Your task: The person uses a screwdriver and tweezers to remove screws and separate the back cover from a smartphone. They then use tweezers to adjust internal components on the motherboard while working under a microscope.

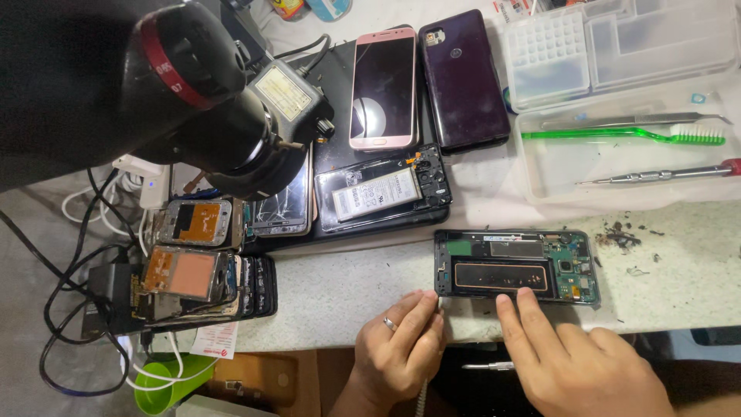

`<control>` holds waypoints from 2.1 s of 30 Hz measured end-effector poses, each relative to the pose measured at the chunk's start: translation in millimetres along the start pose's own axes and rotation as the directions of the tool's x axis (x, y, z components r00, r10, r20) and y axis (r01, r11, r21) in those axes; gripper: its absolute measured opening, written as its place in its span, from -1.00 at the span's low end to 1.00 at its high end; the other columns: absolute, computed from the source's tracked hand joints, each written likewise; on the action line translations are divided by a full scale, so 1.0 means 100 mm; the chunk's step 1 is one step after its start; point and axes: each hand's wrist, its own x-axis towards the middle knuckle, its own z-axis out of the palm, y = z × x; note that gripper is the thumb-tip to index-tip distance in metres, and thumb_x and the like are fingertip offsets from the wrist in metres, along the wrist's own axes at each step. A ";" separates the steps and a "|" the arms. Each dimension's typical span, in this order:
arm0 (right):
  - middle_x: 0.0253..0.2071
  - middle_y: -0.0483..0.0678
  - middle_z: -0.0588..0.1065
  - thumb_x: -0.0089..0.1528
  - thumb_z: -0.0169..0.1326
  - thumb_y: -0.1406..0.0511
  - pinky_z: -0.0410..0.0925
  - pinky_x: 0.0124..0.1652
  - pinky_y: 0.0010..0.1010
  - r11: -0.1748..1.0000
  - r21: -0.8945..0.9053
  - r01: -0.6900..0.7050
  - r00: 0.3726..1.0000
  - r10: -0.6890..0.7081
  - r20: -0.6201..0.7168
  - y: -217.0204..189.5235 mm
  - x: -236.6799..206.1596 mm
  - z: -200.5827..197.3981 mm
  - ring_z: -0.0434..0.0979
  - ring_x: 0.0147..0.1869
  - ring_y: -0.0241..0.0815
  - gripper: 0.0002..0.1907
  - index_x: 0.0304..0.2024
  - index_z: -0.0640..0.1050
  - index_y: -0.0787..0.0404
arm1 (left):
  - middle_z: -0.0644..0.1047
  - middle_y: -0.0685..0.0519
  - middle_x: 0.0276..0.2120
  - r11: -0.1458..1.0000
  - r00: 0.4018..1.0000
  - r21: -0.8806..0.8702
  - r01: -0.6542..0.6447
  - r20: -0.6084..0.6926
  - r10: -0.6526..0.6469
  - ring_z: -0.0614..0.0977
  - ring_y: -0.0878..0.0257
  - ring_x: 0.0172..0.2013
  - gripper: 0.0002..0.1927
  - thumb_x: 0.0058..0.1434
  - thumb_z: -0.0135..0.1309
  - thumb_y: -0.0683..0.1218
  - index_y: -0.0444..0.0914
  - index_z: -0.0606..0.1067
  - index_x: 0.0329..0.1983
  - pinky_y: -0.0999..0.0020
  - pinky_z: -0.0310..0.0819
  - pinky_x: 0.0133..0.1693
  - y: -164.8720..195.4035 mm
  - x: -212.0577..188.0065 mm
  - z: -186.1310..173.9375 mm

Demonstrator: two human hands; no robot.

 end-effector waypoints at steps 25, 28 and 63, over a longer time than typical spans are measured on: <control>-0.20 -0.29 0.63 0.24 0.11 0.02 0.47 -0.23 -0.32 0.635 0.153 -0.757 0.561 0.512 0.651 1.07 0.42 0.01 0.66 -0.23 -0.16 -0.74 -0.11 0.71 -0.18 | 0.61 -0.25 -0.24 1.000 1.000 0.017 -0.007 -0.018 0.007 0.73 -0.06 -0.21 -0.90 0.13 0.23 -0.34 -0.43 0.52 -0.34 0.12 0.74 -0.14 0.03 0.00 0.01; -0.14 -0.36 0.62 0.23 0.07 0.01 0.49 -0.20 -0.33 0.673 0.104 -0.732 0.545 0.487 0.683 1.04 0.53 -0.09 0.66 -0.17 -0.19 -0.73 -0.10 0.70 -0.27 | 0.61 -0.26 -0.22 0.999 1.000 0.026 -0.020 -0.017 0.021 0.73 -0.07 -0.19 -0.90 0.14 0.24 -0.34 -0.44 0.52 -0.33 0.14 0.74 -0.14 0.03 0.01 -0.01; -0.26 -0.10 0.71 0.22 0.18 0.20 0.49 -0.14 -0.41 0.087 0.568 -0.819 0.570 0.245 0.784 1.15 0.48 0.22 0.67 -0.19 -0.24 -0.61 0.09 0.72 0.03 | 0.61 -0.26 -0.19 0.997 0.960 0.060 -0.051 -0.274 0.066 0.75 -0.06 -0.20 -0.88 0.21 0.24 -0.37 -0.42 0.50 -0.30 0.06 0.68 -0.13 -0.04 -0.18 0.02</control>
